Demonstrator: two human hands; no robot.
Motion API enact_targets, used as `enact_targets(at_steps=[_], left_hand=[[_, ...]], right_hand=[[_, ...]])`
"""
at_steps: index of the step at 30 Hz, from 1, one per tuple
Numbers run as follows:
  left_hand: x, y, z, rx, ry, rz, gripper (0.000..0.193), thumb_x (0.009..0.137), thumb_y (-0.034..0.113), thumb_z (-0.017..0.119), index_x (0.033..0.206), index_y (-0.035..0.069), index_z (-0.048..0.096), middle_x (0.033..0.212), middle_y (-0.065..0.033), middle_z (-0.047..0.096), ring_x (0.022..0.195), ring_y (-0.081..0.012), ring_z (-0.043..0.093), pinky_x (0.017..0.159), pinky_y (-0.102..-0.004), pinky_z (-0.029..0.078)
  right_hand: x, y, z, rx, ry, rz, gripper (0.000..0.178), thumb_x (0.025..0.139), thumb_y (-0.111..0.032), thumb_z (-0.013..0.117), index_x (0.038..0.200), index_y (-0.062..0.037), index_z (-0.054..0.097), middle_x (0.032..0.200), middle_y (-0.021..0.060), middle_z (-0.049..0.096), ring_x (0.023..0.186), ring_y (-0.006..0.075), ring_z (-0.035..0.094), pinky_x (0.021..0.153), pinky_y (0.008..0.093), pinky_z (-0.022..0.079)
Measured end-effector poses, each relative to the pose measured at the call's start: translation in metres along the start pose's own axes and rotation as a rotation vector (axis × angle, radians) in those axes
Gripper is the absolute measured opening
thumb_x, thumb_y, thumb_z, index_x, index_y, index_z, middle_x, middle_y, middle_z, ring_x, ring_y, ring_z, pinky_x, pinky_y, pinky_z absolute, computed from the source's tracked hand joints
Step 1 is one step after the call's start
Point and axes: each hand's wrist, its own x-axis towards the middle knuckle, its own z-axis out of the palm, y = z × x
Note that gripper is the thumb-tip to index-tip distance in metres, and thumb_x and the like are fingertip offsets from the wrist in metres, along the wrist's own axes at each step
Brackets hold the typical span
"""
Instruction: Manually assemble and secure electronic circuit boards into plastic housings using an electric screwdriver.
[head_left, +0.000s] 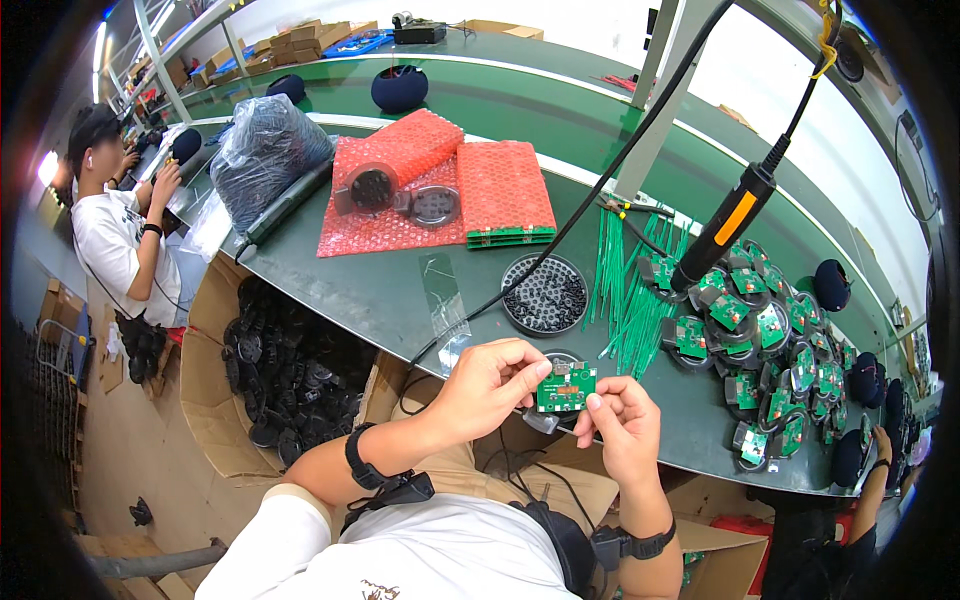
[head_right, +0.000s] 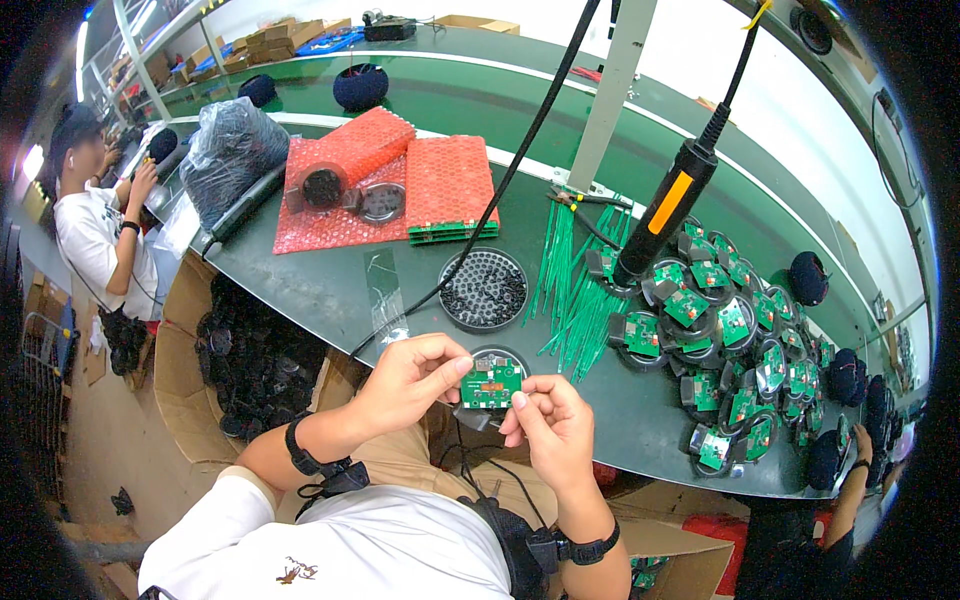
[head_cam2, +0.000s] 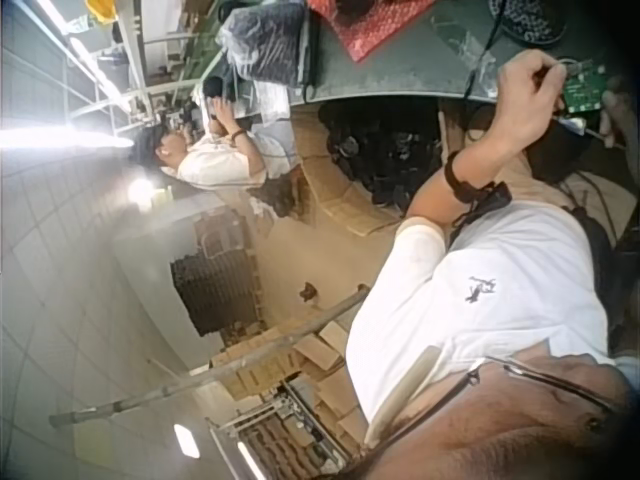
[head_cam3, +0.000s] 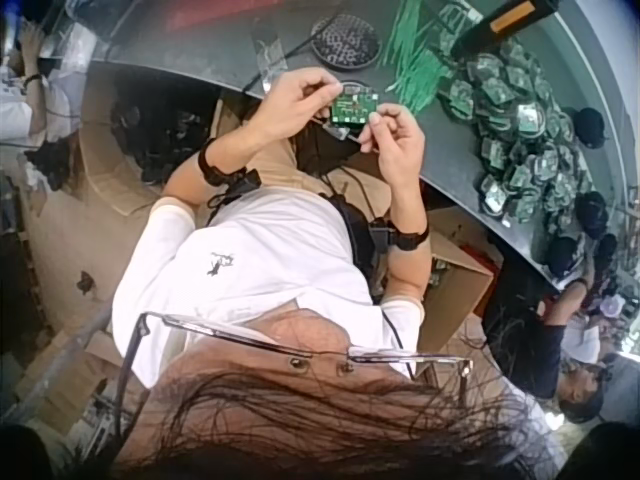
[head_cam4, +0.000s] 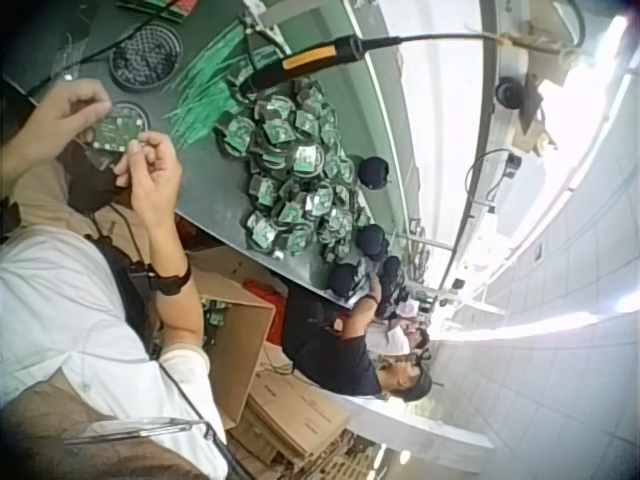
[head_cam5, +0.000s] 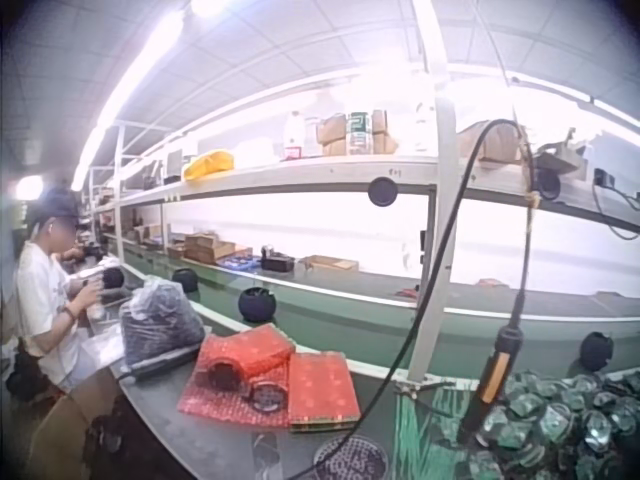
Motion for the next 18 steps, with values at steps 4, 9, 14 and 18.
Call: enact_targets(at_steps=[4, 9, 14, 18], left_hand=[[0.0001, -0.0010, 0.0001, -0.007, 0.001, 0.003, 0.022, 0.106, 0.020, 0.064, 0.104, -0.002, 0.069, 0.086, -0.0021, 0.069, 0.072, -0.0081, 0.065, 0.064, -0.0243, 0.055], [-0.0003, 0.0013, -0.0027, 0.028, -0.034, -0.107, 0.024, 0.106, 0.020, 0.063, 0.111, -0.003, 0.070, 0.091, -0.0041, 0.071, 0.074, -0.0086, 0.066, 0.065, -0.0243, 0.055], [-0.0027, 0.0026, -0.0014, -0.144, -0.054, -0.059, 0.024, 0.104, 0.014, 0.065, 0.119, -0.003, 0.069, 0.097, -0.0067, 0.073, 0.079, -0.0102, 0.069, 0.069, -0.0248, 0.057], [-0.0027, 0.0020, 0.0014, 0.028, -0.031, -0.028, 0.027, 0.099, 0.005, 0.069, 0.125, -0.002, 0.067, 0.100, -0.0089, 0.074, 0.081, -0.0102, 0.071, 0.074, -0.0250, 0.059]], right_hand=[[-0.0004, -0.0003, -0.0004, 0.014, -0.012, -0.009, 0.009, 0.103, -0.005, 0.061, 0.109, 0.0024, 0.059, 0.075, 0.0085, 0.070, 0.061, 0.0101, 0.065, 0.053, 0.0225, 0.052], [-0.0016, 0.0036, -0.0014, -0.037, 0.036, -0.054, 0.015, 0.101, -0.002, 0.062, 0.115, 0.0039, 0.060, 0.079, 0.0093, 0.071, 0.061, 0.0117, 0.066, 0.056, 0.0242, 0.055], [0.0015, 0.0086, -0.0035, -0.196, 0.034, -0.244, 0.026, 0.098, 0.004, 0.064, 0.124, 0.0048, 0.059, 0.103, 0.0134, 0.070, 0.076, 0.0139, 0.069, 0.067, 0.0267, 0.059], [0.0018, 0.0081, 0.0008, -0.005, 0.051, -0.174, 0.031, 0.096, 0.007, 0.064, 0.127, 0.0048, 0.059, 0.112, 0.0129, 0.066, 0.092, 0.0148, 0.069, 0.074, 0.0269, 0.060]])
